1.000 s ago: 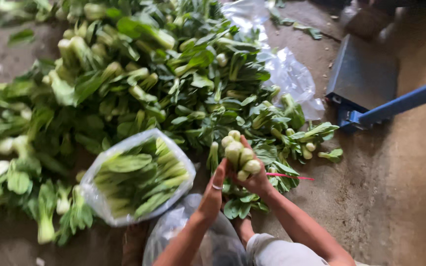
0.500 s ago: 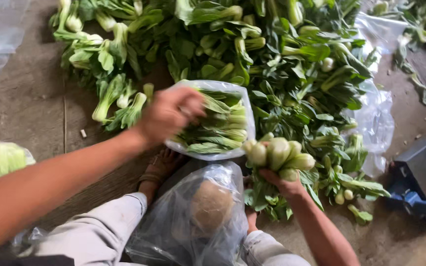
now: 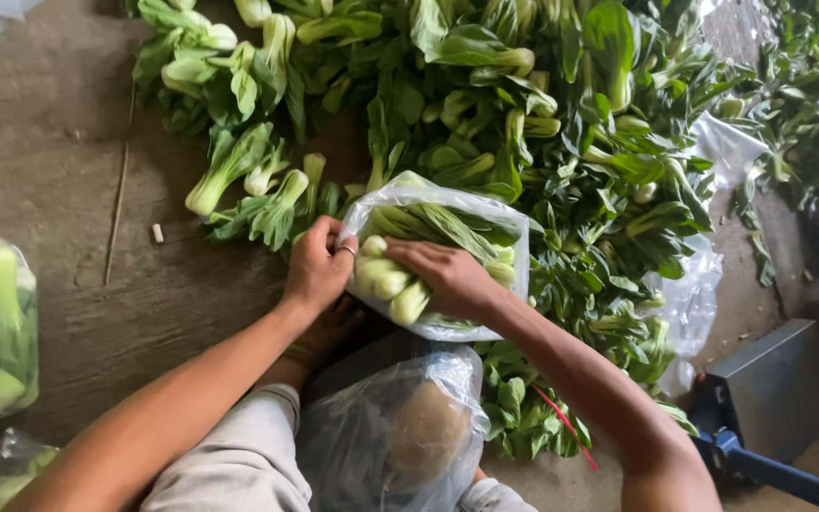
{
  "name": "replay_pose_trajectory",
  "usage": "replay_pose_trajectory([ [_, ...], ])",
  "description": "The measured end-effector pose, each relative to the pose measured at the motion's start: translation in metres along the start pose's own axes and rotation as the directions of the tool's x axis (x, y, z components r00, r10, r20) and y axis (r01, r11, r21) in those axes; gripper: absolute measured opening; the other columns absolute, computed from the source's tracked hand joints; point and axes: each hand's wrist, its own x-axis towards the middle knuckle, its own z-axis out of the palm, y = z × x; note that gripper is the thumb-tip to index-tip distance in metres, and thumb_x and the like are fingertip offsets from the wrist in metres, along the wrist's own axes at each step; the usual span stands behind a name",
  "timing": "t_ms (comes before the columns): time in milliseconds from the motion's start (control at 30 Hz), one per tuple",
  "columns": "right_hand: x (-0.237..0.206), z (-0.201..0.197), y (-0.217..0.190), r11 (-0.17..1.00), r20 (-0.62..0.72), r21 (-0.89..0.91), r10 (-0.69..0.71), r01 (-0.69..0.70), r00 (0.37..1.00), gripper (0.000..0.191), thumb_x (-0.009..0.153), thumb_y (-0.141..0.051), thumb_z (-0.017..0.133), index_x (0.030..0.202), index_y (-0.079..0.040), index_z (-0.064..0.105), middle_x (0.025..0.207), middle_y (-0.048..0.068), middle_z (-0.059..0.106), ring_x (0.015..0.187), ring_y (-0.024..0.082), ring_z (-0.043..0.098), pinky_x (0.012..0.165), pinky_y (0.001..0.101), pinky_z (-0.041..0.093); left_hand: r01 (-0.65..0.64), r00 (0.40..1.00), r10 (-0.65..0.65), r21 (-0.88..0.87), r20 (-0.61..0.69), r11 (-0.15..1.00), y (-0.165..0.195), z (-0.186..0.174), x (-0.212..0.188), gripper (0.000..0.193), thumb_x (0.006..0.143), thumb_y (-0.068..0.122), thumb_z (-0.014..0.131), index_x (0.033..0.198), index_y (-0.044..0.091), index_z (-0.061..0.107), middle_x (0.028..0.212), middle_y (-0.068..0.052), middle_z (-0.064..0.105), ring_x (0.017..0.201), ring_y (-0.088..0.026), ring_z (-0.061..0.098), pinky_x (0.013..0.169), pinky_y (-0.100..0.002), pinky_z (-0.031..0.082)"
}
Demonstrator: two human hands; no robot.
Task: The person sits on the floor among large piles of bok choy and packs the vegetables one at a time into a plastic-lined basket, arranging the heads neatly. At the end they gather the filled basket and handle a bag of packed bok choy.
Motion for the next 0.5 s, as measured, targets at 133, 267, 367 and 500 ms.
replay_pose_trajectory([
  [133, 0.006, 0.012, 0.008, 0.999, -0.002, 0.001, 0.047, -0.047, 0.999, 0.07, 0.069, -0.005, 0.078, 0.135, -0.003, 0.057, 0.139, 0.016, 0.062, 0.125, 0.036, 0.063, 0.103, 0.0421, 0.054, -0.046, 0.999, 0.047, -0.084, 0.01, 0.995, 0.013, -0.009, -0.012, 0.016, 0.097, 0.014, 0.066, 0.099, 0.0, 0.059, 0.077, -0.009, 0.072, 0.065, -0.016, 0.068, 0.059, -0.032, 0.053],
  [267, 0.007, 0.022, 0.011, 0.98, 0.024, -0.193, -0.049, 0.053, 0.998, 0.059, 0.075, 0.0, 0.068, 0.133, 0.001, 0.059, 0.143, 0.016, 0.058, 0.129, 0.035, 0.062, 0.106, 0.0427, 0.054, -0.109, 0.994, 0.109, -0.106, 0.001, 0.988, 0.028, -0.012, -0.019, 0.014, 0.098, 0.013, 0.065, 0.097, 0.001, 0.057, 0.075, -0.007, 0.069, 0.064, -0.013, 0.066, 0.057, -0.03, 0.051],
  [367, 0.003, 0.026, 0.013, 0.941, -0.104, -0.337, -0.004, -0.032, 0.995, 0.053, 0.084, -0.001, 0.065, 0.136, 0.001, 0.062, 0.142, 0.012, 0.057, 0.114, 0.029, 0.065, 0.094, 0.0402, 0.056, -0.061, 0.997, 0.067, -0.132, 0.042, 0.989, 0.033, -0.014, -0.021, 0.015, 0.099, 0.014, 0.063, 0.097, 0.002, 0.057, 0.072, -0.006, 0.068, 0.061, -0.012, 0.061, 0.055, -0.029, 0.049],
  [500, 0.001, 0.036, 0.014, 0.808, -0.251, -0.582, -0.071, -0.092, 0.965, 0.051, 0.082, -0.008, 0.068, 0.133, -0.006, 0.065, 0.139, 0.005, 0.058, 0.102, 0.02, 0.066, 0.085, 0.0364, 0.057, -0.052, 0.998, 0.056, -0.146, 0.024, 0.988, 0.03, -0.009, -0.024, 0.017, 0.1, 0.016, 0.064, 0.095, 0.002, 0.056, 0.071, -0.006, 0.066, 0.06, -0.011, 0.06, 0.054, -0.029, 0.048],
])
